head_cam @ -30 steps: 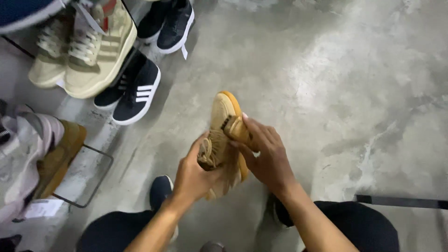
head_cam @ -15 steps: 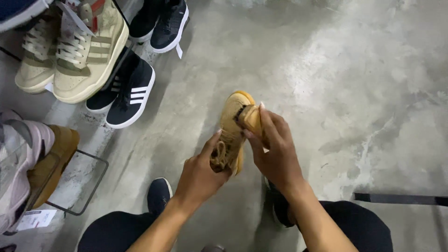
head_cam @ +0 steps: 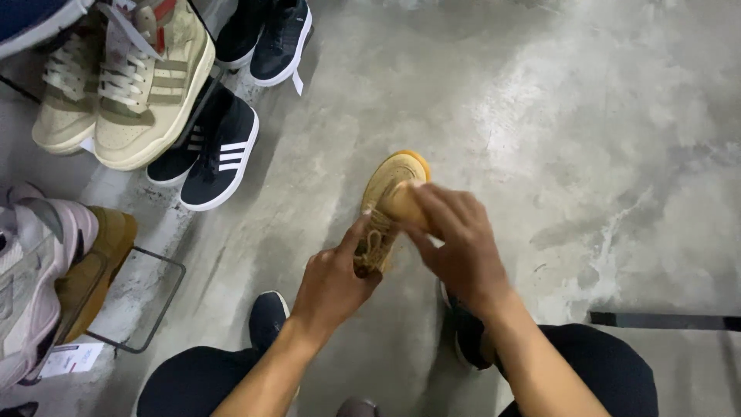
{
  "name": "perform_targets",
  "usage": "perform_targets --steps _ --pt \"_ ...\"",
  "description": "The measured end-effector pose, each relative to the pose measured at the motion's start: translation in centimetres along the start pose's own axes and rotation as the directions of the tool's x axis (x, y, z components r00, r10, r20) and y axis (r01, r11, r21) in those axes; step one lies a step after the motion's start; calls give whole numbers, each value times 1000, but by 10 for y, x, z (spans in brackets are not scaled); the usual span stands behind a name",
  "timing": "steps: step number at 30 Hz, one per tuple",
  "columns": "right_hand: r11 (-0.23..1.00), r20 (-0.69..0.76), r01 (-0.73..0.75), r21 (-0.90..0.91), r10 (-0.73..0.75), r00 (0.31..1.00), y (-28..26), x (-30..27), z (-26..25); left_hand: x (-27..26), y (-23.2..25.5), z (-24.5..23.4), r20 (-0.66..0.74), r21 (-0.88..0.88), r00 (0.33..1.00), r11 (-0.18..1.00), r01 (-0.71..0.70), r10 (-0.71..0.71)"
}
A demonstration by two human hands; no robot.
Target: Cleaning a tan sneaker using a handheld brush to remove dirt or stains.
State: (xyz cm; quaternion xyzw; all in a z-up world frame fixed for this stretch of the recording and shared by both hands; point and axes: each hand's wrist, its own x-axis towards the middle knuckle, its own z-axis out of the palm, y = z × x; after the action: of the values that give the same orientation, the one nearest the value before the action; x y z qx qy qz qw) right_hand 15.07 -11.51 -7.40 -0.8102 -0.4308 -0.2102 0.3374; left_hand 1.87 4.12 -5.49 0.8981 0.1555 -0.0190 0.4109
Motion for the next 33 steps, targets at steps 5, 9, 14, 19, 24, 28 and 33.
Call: perform_targets --steps 5,9,14,19,24,28,33 --pt "996 -117 -77 -36 72 990 18 9 -1 3 -11 9 -1 64 1000 998 -11 11" --pt "999 -71 -14 -37 11 997 3 3 7 8 -19 15 -73 170 989 979 -112 126" --pt "1000 1 16 -23 -16 1000 -1 4 8 -4 -21 17 -144 213 984 974 -71 103" --pt "997 -162 -34 63 44 986 -9 18 -15 -26 5 8 -251 184 967 983 -2 49" --pt "987 -52 -16 161 25 998 -40 -8 -21 -52 12 19 -306 35 951 998 56 -42" --pt "980 261 -70 184 20 965 -49 -7 -47 -69 0 27 -319 33 941 991 127 -109" --pt "974 341 -111 199 37 939 -46 -6 -68 -77 -18 45 -372 89 924 987 132 -90"
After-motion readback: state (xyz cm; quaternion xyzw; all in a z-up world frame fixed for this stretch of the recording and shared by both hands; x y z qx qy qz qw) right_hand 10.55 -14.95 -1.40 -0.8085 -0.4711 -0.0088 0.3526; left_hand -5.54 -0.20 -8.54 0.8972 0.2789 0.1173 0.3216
